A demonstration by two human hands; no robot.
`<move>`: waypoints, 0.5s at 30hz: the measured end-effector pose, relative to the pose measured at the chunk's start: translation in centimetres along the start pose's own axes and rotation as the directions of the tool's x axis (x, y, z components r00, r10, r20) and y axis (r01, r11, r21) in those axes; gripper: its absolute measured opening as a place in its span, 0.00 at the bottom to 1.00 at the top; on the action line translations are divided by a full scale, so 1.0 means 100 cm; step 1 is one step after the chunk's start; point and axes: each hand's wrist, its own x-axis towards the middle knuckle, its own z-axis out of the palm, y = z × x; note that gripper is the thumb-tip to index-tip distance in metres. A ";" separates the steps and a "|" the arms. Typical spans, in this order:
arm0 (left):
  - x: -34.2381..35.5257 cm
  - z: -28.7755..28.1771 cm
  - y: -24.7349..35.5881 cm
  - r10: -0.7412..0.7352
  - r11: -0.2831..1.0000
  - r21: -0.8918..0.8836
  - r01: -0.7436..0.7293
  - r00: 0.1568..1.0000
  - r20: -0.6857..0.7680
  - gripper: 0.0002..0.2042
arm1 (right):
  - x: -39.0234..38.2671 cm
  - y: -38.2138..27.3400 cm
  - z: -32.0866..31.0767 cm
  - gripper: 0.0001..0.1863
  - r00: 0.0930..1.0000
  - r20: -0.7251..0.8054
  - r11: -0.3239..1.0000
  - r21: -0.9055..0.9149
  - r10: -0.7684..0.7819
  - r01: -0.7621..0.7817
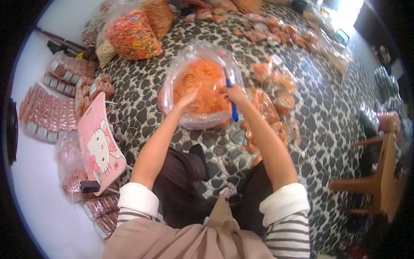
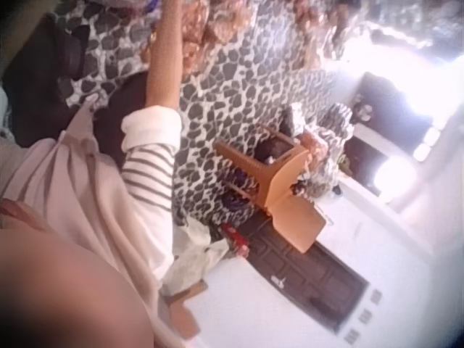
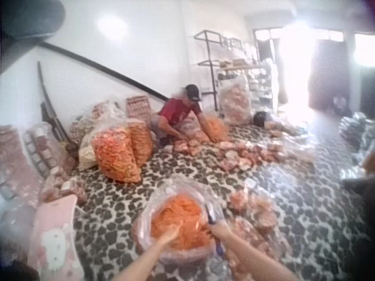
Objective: The person sits on the floor and uses a knife to cut orange dried fruit pieces from a large plastic bag into smaller portions. The cut pieces are placed into smaller plastic bags on the floor. Another person is visible in the background performing a similar task.
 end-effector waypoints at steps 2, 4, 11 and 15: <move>-0.010 0.012 0.002 0.297 0.912 0.315 -0.261 0.952 -0.071 0.16 | -0.006 0.012 -0.043 0.09 0.979 -0.146 0.990 -0.057 -0.139 0.132; -0.021 0.026 0.012 0.553 0.802 0.318 -0.505 0.830 -0.078 0.13 | -0.014 0.024 -0.095 0.10 0.942 -0.304 0.965 -0.256 -0.141 0.062; -0.042 0.139 0.022 0.670 0.486 0.266 -0.833 0.550 0.498 0.06 | -0.067 0.102 -0.235 0.16 0.831 -0.552 0.866 -0.447 -0.071 -0.223; -0.040 0.226 -0.030 0.434 0.514 0.250 -0.821 0.500 0.750 0.16 | -0.087 0.177 -0.260 0.26 0.761 -0.587 0.671 -0.685 -0.277 -0.284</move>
